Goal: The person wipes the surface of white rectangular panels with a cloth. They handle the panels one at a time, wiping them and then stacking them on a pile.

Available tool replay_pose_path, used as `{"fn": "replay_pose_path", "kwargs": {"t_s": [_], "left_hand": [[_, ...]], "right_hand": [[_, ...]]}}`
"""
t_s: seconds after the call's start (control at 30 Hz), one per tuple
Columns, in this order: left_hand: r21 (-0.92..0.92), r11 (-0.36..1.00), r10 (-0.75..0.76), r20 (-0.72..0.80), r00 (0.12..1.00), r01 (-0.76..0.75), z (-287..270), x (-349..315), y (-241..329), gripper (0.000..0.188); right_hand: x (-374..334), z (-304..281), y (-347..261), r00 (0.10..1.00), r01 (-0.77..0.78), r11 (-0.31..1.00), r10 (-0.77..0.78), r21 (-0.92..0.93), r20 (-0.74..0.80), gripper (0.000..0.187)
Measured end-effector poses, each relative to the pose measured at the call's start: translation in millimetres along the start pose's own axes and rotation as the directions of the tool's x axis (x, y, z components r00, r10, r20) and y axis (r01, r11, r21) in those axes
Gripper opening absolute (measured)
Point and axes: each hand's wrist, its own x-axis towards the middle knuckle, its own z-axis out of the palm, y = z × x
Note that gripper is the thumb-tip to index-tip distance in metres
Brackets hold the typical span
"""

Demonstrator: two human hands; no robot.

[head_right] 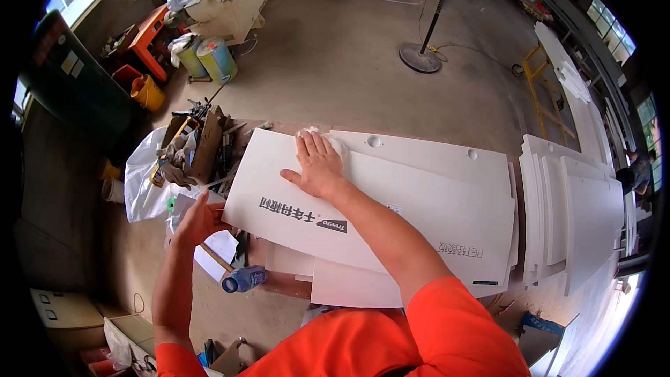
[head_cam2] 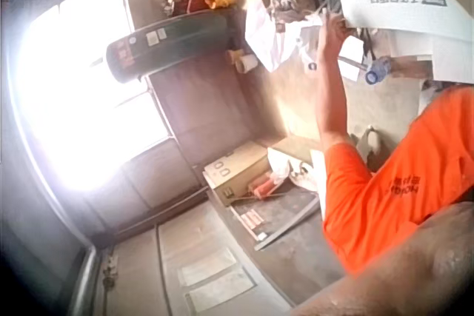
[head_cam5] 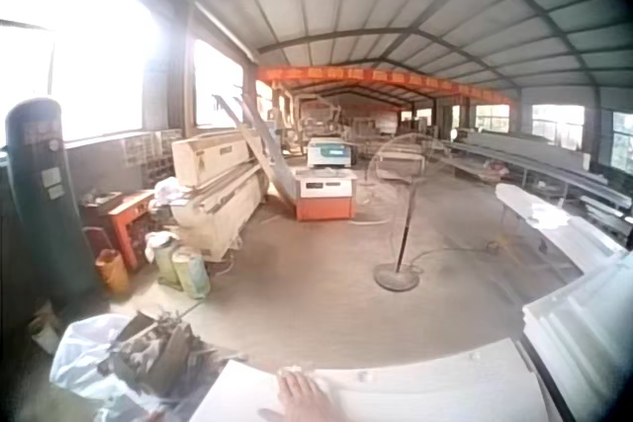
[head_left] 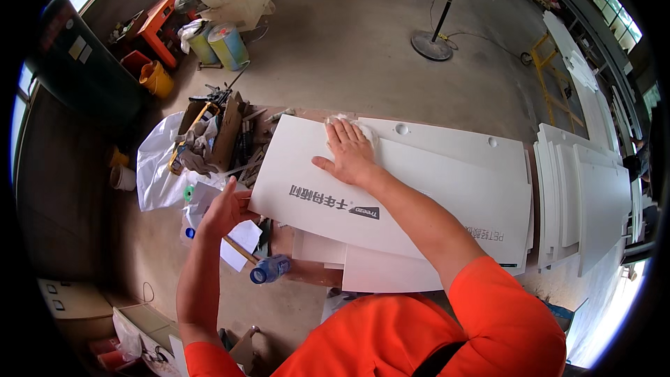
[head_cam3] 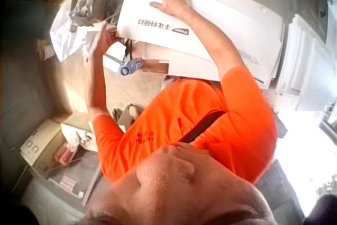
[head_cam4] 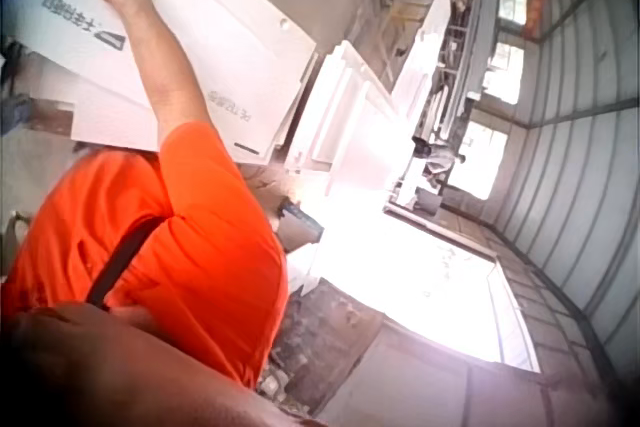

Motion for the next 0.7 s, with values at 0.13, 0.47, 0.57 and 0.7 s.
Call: {"fn": "replay_pose_path", "kwargs": {"t_s": [0.13,0.47,0.57,0.7], "left_hand": [[-0.135,0.991,0.005,-0.020,1.000,-0.008,-5.0,3.3,-5.8,0.110],[-0.339,0.941,-0.025,-0.090,0.996,-0.007,-40.6,26.0,-17.7,0.127],[-0.022,0.999,-0.029,-0.231,0.973,0.025,-37.7,21.0,-16.7,0.114],[0.354,0.935,0.093,-0.181,0.979,-0.023,24.5,39.3,9.1,0.079]], "right_hand": [[95.3,11.4,-83.1,0.994,0.092,0.995,-0.093,0.029,0.052,0.099],[-71.2,80.5,-185.9,0.920,0.391,0.918,-0.392,-0.067,-0.003,0.093],[-160.1,59.2,-114.6,0.977,0.190,0.982,-0.190,-0.019,-0.098,0.095],[-326.3,21.9,11.9,0.932,-0.226,0.974,0.224,0.026,-0.284,0.096]]}}
